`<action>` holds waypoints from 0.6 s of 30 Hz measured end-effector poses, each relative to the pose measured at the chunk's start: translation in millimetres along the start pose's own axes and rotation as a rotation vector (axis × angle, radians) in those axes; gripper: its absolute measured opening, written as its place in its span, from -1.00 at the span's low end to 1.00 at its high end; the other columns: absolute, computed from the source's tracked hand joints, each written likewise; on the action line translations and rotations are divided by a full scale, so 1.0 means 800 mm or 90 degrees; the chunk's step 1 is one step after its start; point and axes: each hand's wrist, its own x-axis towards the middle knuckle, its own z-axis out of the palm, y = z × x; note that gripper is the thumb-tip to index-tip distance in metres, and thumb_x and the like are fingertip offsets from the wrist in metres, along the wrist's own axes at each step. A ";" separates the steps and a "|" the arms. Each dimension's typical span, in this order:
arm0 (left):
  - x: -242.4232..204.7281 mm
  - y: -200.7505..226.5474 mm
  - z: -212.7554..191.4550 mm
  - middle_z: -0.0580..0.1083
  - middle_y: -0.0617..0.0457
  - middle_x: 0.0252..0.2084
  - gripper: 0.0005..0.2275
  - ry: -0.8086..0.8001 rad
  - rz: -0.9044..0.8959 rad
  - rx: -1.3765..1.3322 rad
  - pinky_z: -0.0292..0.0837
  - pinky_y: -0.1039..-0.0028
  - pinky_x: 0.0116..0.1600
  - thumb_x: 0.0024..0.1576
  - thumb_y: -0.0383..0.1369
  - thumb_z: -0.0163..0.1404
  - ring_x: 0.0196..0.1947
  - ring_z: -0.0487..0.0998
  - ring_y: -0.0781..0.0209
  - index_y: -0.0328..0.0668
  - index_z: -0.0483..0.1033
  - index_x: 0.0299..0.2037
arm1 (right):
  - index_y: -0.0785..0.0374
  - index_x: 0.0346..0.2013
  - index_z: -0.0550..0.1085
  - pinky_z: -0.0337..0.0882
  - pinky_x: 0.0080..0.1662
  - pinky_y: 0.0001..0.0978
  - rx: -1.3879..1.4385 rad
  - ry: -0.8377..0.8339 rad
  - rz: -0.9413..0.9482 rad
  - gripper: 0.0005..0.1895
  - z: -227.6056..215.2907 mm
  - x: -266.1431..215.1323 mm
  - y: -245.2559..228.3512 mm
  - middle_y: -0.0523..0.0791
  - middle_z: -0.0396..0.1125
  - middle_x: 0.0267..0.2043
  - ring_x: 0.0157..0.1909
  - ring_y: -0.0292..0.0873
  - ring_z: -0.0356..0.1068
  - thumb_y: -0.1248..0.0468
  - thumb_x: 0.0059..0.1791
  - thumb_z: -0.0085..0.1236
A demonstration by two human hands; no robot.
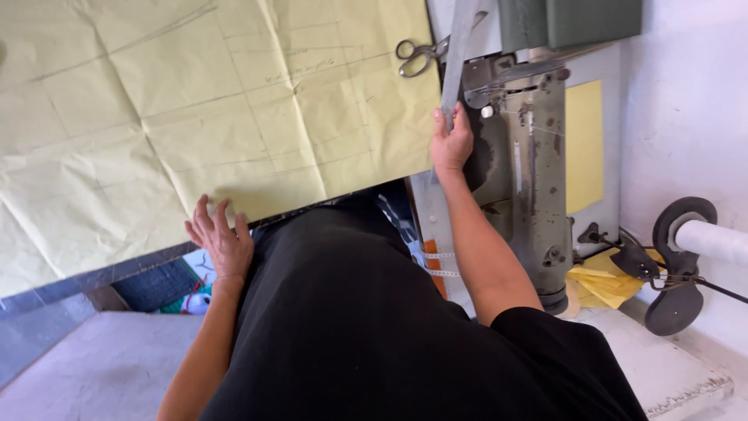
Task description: The person measures and marks lines on a large sheet of yellow paper using a ruler and pencil. They then use scissors to cut along the marked lines, separating a pattern piece from the larger sheet.
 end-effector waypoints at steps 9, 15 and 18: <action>0.049 0.013 0.012 0.22 -0.13 0.42 -0.63 0.003 0.072 -0.010 -0.08 -0.14 0.41 0.16 -0.32 0.11 0.36 0.29 -0.15 -0.07 0.42 0.19 | 0.16 -0.16 0.63 0.55 -0.21 -0.23 -0.026 0.037 -0.021 -0.59 -0.006 0.020 0.014 -0.09 0.48 -0.30 -0.25 0.03 0.55 0.00 -0.14 0.52; 0.140 0.034 0.027 0.25 -0.12 0.38 -0.73 -0.062 0.236 -0.112 -0.05 -0.08 0.42 0.23 -0.39 0.08 0.36 0.32 -0.09 -0.10 0.44 0.13 | 0.24 -0.39 0.65 0.53 -0.34 -0.31 0.093 -0.012 0.127 -0.75 0.018 0.001 0.055 -0.07 0.41 -0.51 -0.39 -0.03 0.54 0.15 -0.17 0.54; 0.181 0.037 0.050 0.27 -0.09 0.36 -0.70 -0.076 0.288 -0.152 -0.01 -0.06 0.42 0.17 -0.41 0.14 0.33 0.36 -0.05 -0.07 0.44 0.10 | 0.19 -0.49 0.62 0.50 -0.41 -0.21 -0.036 0.060 0.062 -0.80 -0.009 0.009 0.015 -0.09 0.35 -0.57 -0.45 0.06 0.50 0.20 -0.20 0.54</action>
